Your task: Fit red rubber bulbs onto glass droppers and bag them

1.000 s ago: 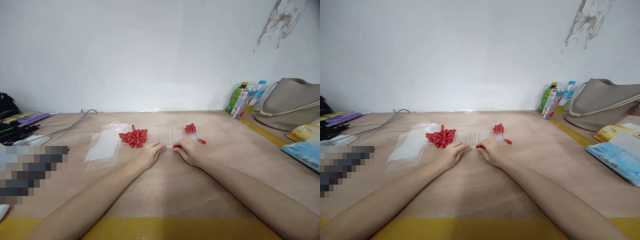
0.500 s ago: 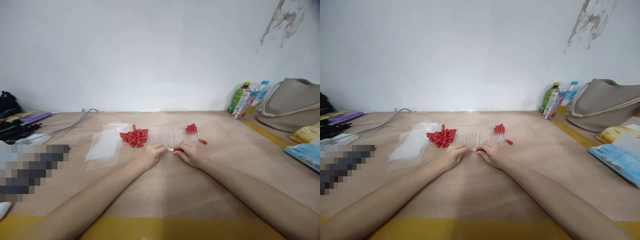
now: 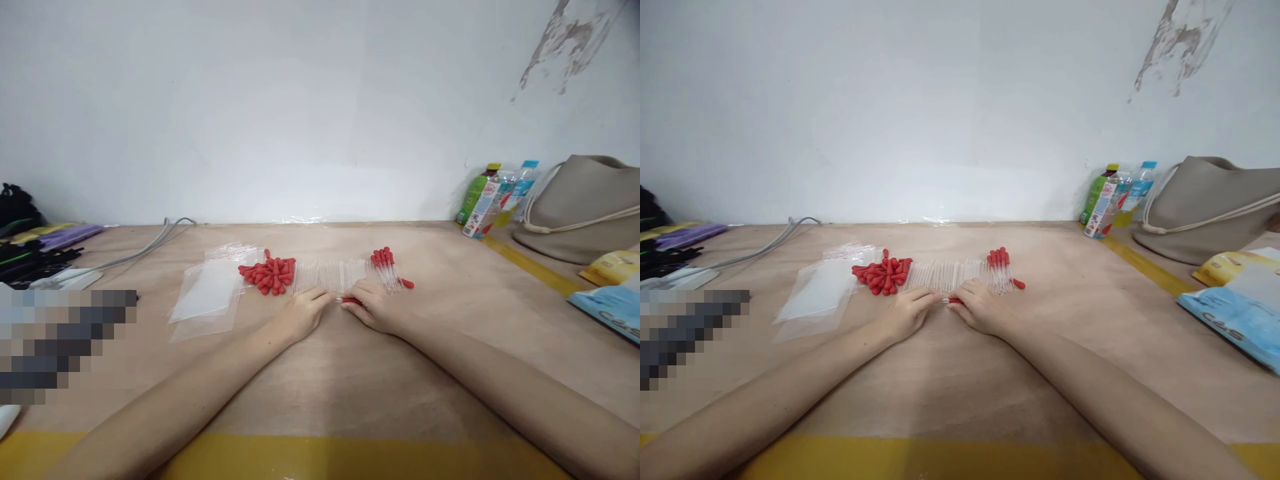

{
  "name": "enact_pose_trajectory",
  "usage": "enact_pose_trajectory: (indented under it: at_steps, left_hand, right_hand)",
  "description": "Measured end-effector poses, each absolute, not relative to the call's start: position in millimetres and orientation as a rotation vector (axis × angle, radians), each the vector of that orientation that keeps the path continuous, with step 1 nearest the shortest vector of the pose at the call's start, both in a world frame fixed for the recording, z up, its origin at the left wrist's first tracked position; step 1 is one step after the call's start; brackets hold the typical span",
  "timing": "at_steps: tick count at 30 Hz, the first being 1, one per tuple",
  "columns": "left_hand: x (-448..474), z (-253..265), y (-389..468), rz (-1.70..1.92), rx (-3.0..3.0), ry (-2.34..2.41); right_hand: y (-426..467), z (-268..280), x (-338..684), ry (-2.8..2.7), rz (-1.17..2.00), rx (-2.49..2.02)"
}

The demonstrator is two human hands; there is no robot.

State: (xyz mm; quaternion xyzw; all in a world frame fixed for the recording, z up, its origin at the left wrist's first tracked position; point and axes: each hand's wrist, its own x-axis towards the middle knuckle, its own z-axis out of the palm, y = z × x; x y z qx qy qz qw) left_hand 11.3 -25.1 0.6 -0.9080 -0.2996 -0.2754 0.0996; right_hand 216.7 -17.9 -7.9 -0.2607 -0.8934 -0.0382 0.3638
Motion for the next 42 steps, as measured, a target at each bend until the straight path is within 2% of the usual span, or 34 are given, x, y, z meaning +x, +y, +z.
enact_pose_trajectory:
  at_steps: [7, 13, 17, 24, 29, 35, 42]
  left_hand:
    - [12.0, 0.6, -25.2, -0.851, -2.719, -0.923]
    - [16.4, 4.4, -26.1, -1.295, -2.777, -1.023]
    - [15.7, 7.6, -27.3, -1.3, -2.834, -0.982]
    - [16.5, 7.3, -25.0, -1.19, -2.758, -1.042]
    - [18.2, 7.3, -24.9, -1.107, -2.75, -1.085]
    - [17.3, 7.6, -25.4, -1.106, -2.752, -1.077]
    - [16.2, 6.6, -25.3, -1.08, -2.716, -1.125]
  right_hand:
    - [-14.0, -5.8, 215.5, -2.296, -0.003, -0.691]
    - [-18.0, 11.5, 206.4, -1.931, 0.47, -0.84]
    - [-6.0, 23.4, 209.7, -1.613, 0.688, -0.868]
    - [35.8, 59.4, 307.0, -1.323, 0.561, -1.33]
    - [54.0, 29.7, 342.2, -1.495, 0.372, -1.768]
    - [67.2, -6.5, 333.6, -1.736, 0.264, -1.815]
    - [56.9, 9.5, 331.8, -1.604, 0.286, -1.919]
